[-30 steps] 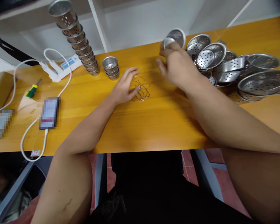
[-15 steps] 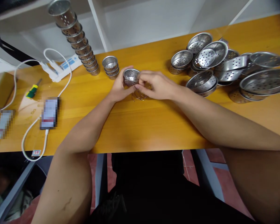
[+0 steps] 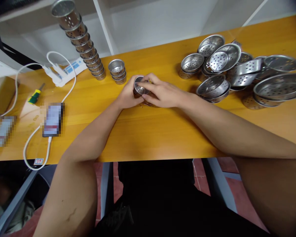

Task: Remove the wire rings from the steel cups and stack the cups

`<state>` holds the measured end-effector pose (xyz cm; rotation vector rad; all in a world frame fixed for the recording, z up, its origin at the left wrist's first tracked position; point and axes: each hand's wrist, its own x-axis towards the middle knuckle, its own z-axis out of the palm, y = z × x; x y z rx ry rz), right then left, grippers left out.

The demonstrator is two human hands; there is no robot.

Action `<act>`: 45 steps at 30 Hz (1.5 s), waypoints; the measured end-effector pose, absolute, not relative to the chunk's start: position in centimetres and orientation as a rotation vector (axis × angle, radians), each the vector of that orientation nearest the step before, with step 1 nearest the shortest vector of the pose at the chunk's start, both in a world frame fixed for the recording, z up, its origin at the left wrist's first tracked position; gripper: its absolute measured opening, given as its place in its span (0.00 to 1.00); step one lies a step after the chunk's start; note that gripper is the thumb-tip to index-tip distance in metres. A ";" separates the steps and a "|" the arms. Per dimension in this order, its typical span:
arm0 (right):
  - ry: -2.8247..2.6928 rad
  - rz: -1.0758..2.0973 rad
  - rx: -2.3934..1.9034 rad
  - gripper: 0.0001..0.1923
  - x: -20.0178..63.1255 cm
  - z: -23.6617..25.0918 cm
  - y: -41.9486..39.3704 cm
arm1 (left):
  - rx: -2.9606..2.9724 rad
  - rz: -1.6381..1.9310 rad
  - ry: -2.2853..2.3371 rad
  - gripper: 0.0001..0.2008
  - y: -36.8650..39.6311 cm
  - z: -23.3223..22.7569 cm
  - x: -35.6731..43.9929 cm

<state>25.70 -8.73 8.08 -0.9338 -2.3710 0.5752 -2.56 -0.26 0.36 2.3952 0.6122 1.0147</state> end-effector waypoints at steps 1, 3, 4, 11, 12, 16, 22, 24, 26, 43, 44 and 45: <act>-2.364 0.574 -0.944 0.34 25.7 8.1 -8.8 | 2.398 1.000 0.606 0.52 -0.2 0.3 -2.6; -2.387 0.575 -0.935 0.33 25.6 8.0 -8.8 | 2.391 0.939 0.665 0.54 -0.3 0.2 -2.7; -2.412 0.578 -0.918 0.32 25.5 7.9 -8.8 | 2.384 0.901 0.711 0.55 -0.4 0.2 -2.7; -2.431 0.555 -0.896 0.36 25.2 7.1 -8.2 | 2.363 0.998 0.698 0.54 -0.1 0.0 -2.5; -2.428 0.554 -0.892 0.37 25.2 7.3 -8.3 | 2.360 1.006 0.718 0.53 0.0 0.0 -2.5; -2.384 0.536 -0.872 0.35 25.4 8.2 -8.6 | 2.356 0.974 0.762 0.54 0.2 0.0 -2.7; -2.246 0.587 -0.891 0.35 25.0 8.2 -8.3 | 2.457 1.025 0.627 0.43 -0.3 0.5 -2.3; -2.199 0.614 -0.917 0.36 24.8 8.0 -8.1 | 2.465 1.031 0.631 0.44 -0.3 0.6 -2.0; -2.151 0.647 -0.943 0.37 24.6 7.9 -8.1 | 2.459 1.024 0.645 0.45 0.0 0.6 -1.9; -1.430 0.920 -0.896 0.50 24.4 7.2 -5.4 | 2.475 1.120 0.854 0.53 0.3 0.6 -3.0; -1.386 0.884 -0.926 0.50 24.6 7.1 -5.1 | 2.474 1.148 0.878 0.53 0.7 0.8 -3.3; -1.357 0.837 -0.952 0.50 24.8 6.8 -4.8 | 2.466 1.179 0.907 0.54 1.1 1.2 -3.8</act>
